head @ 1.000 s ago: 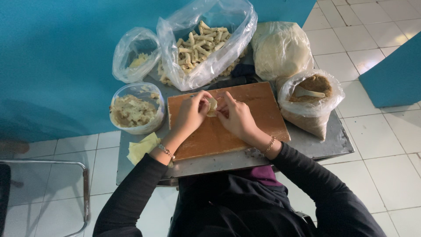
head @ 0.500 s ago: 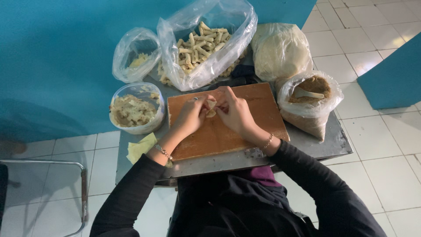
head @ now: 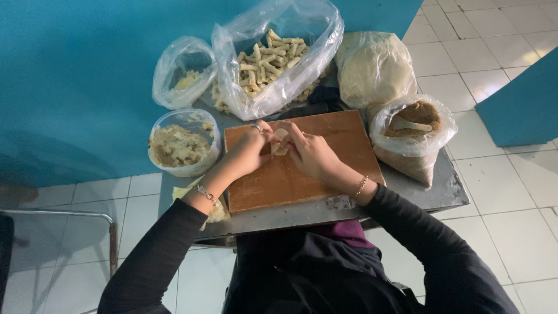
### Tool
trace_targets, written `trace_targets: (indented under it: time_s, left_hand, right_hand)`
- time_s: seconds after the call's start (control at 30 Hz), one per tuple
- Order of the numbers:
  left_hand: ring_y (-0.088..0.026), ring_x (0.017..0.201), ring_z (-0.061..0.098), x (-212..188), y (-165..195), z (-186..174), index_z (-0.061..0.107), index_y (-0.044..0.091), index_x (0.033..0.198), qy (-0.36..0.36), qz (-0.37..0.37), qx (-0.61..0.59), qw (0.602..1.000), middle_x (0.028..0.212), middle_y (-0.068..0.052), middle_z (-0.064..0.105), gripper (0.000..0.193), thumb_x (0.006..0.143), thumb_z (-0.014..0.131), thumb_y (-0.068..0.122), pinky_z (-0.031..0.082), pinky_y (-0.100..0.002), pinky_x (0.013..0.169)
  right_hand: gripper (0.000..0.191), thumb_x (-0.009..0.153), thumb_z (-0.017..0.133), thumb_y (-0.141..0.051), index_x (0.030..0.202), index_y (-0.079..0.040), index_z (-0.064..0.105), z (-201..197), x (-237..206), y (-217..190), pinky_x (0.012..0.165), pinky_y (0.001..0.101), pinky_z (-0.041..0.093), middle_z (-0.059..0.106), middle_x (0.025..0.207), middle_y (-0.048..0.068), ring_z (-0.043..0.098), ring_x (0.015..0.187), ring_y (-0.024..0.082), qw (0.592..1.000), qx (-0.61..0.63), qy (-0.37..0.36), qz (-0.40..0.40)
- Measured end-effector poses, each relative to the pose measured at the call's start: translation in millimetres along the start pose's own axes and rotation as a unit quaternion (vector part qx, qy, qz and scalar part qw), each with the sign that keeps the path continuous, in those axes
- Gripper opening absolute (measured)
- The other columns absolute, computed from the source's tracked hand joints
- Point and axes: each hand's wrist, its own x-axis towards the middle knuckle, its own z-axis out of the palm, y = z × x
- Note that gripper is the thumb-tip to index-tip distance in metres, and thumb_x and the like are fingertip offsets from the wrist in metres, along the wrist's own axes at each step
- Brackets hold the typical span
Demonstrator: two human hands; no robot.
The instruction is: The person sits at a small metal table and folds filled pastry triangles. They lay out triangular dough wrappers on a wooden board, spoon a brown filling from a bag onto each wrapper, then fold and pinch the wrappers closed into stuffed pastries, setting finished ones aside.
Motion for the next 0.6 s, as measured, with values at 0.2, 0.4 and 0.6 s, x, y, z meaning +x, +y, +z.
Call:
trace_targets:
  time_s: [0.2, 0.4, 0.6]
  left_hand:
    - [-0.035, 0.096, 0.07, -4.9, 7.0, -12.8, 0.073, 0.0, 0.102, -0.029, 0.014, 0.022, 0.999, 0.111, -0.013, 0.065, 0.017, 0.085, 0.076, 0.005, 0.054, -0.042, 0.083]
    - [-0.033, 0.092, 0.07, -4.7, 0.6, -15.0, 0.073, 0.0, 0.101, -0.028, 0.048, 0.024, 0.998, 0.108, -0.013, 0.066, 0.016, 0.087, 0.075, 0.006, 0.055, -0.041, 0.08]
    - [-0.031, 0.089, 0.071, 4.1, -3.2, -18.7, 0.073, -0.001, 0.098, -0.038, 0.033, -0.01, 0.999, 0.107, -0.012, 0.066, 0.013, 0.087, 0.074, 0.004, 0.054, -0.039, 0.078]
  right_hand:
    - [0.068, 0.084, 0.078, -0.012, 0.143, -0.01, 0.042, -13.1, 1.6, 2.1, 0.079, 0.0373, 0.06, 0.077, 0.099, 0.01, 0.076, 0.092, 0.028, 0.996, 0.059, -0.057, -0.018]
    - [0.069, 0.081, 0.082, -0.015, 0.14, -0.008, 0.048, -16.6, 7.3, 3.6, 0.079, 0.0374, 0.06, 0.074, 0.1, 0.011, 0.075, 0.09, 0.027, 0.995, 0.054, -0.066, -0.047]
    - [0.05, 0.087, 0.077, -0.011, 0.132, -0.009, 0.055, -12.8, 9.9, 3.8, 0.073, 0.0382, 0.06, 0.075, 0.093, 0.01, 0.075, 0.082, 0.028, 0.997, -0.009, -0.055, -0.055]
